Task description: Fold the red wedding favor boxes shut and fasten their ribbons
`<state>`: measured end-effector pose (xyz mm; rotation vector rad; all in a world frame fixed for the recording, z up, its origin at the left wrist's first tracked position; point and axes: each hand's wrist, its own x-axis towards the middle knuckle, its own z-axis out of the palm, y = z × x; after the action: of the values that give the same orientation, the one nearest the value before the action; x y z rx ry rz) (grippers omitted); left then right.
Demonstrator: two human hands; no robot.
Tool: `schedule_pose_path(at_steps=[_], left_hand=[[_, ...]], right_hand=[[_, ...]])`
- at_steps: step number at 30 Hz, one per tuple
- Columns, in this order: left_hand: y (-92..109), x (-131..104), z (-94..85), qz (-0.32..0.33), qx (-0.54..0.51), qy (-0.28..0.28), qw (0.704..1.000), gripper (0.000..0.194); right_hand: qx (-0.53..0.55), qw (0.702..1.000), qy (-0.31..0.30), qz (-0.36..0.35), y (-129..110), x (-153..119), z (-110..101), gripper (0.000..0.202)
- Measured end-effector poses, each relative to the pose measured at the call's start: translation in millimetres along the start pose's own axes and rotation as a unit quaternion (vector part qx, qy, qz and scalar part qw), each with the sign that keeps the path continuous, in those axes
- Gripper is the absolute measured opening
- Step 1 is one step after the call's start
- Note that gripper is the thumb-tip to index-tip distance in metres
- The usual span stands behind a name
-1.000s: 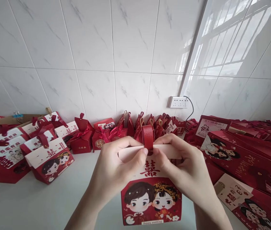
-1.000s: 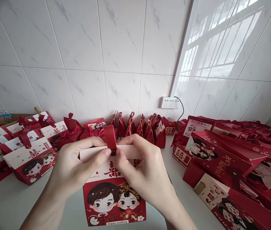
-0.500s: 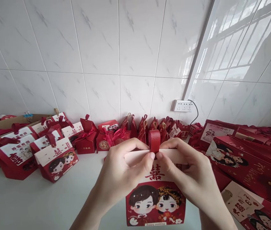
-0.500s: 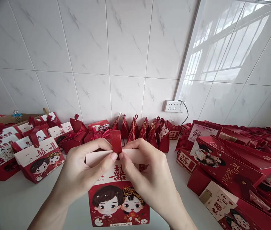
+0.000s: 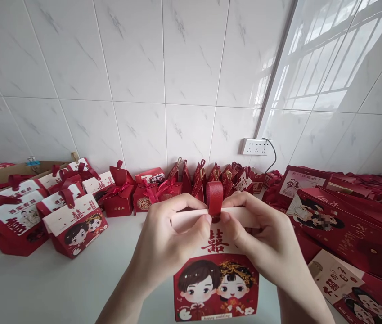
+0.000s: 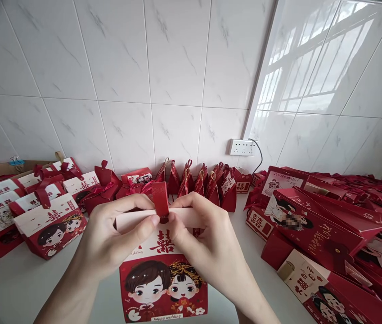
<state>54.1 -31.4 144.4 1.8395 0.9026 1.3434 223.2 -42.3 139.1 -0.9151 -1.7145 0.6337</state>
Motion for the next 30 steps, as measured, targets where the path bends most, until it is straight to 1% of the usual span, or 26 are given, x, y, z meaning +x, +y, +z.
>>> schedule_pose_path(at_steps=[3, 7, 10, 12, 13, 14, 15, 16, 17, 18, 19, 20, 21, 22, 23, 24, 25, 26, 27, 28, 29, 30], left_hand=[[0, 1, 0.0, 0.007, 0.019, 0.009, 1.000, 0.017], [0, 2, 1.1, 0.027, 0.037, 0.027, 0.999, 0.016], [-1, 3, 0.1, 0.027, 0.048, 0.032, 0.998, 0.017], [-1, 4, -2.8, 0.030, 0.053, 0.042, 0.997, 0.017], [-1, 4, -4.7, 0.033, 0.052, 0.055, 0.997, 0.017], [-2, 5, -7.0, 0.036, 0.047, 0.078, 0.995, 0.016], [-3, 6, -9.3, 0.037, 0.040, 0.110, 0.992, 0.015], [-5, 7, -11.7, 0.033, 0.030, 0.147, 0.988, 0.015], [-7, 8, -14.2, 0.028, 0.018, 0.185, 0.982, 0.015], [-10, 9, -16.6, 0.022, 0.001, 0.218, 0.976, 0.015], [-13, 10, -19.1, 0.015, -0.025, 0.243, 0.970, 0.016], [-16, 12, -21.5, 0.013, -0.063, 0.255, 0.965, 0.024], [-18, 13, -23.7, 0.016, -0.110, 0.260, 0.959, 0.037], [-21, 15, -25.5, 0.025, -0.159, 0.260, 0.952, 0.051], [-22, 16, -26.4, 0.037, -0.199, 0.261, 0.944, 0.062], [-24, 18, -26.0, 0.051, -0.220, 0.263, 0.938, 0.071], [-24, 18, -24.0, 0.063, -0.220, 0.264, 0.937, 0.076], [-25, 18, -20.3, 0.068, -0.199, 0.257, 0.943, 0.078], [-25, 18, -14.8, 0.070, -0.165, 0.235, 0.955, 0.078], [-24, 16, -7.9, 0.072, -0.126, 0.201, 0.969, 0.078], [-24, 15, 0.0, 0.080, -0.082, 0.175, 0.978, 0.076], [-24, 13, 8.2, 0.096, -0.032, 0.163, 0.982, 0.073]], right_hand=[[-0.002, 1.000, -0.006, 0.007, -1, 0, -1, 0.017], [0.005, 1.000, -0.005, 0.000, -2, 2, 0, 0.016], [0.002, 1.000, -0.005, -0.006, 2, 3, 2, 0.015], [0.025, 0.999, 0.002, -0.021, 5, 2, 0, 0.012], [0.039, 0.999, 0.003, -0.030, 7, 2, -2, 0.023], [0.049, 0.998, -0.002, -0.038, 8, 1, -5, 0.038], [0.052, 0.997, -0.021, -0.044, 8, 1, -8, 0.051], [0.044, 0.997, -0.052, -0.046, 9, 1, -12, 0.059], [0.029, 0.995, -0.090, -0.042, 9, 2, -15, 0.057], [0.013, 0.991, -0.126, -0.035, 10, 4, -18, 0.050], [0.007, 0.988, -0.150, -0.023, 11, 5, -20, 0.042], [0.015, 0.988, -0.156, -0.010, 12, 8, -20, 0.034], [0.040, 0.990, -0.139, 0.002, 15, 11, -19, 0.029], [0.080, 0.992, -0.099, 0.011, 18, 14, -17, 0.028], [0.133, 0.990, -0.045, 0.018, 22, 18, -13, 0.029], [0.192, 0.981, 0.015, 0.023, 25, 22, -8, 0.032], [0.253, 0.965, 0.069, 0.028, 29, 26, -3, 0.035], [0.310, 0.944, 0.109, 0.033, 32, 30, 3, 0.037], [0.361, 0.923, 0.127, 0.041, 34, 34, 8, 0.038], [0.403, 0.905, 0.123, 0.056, 35, 36, 14, 0.038], [0.436, 0.891, 0.103, 0.074, 36, 38, 20, 0.038], [0.458, 0.881, 0.074, 0.094, 37, 39, 26, 0.036]])
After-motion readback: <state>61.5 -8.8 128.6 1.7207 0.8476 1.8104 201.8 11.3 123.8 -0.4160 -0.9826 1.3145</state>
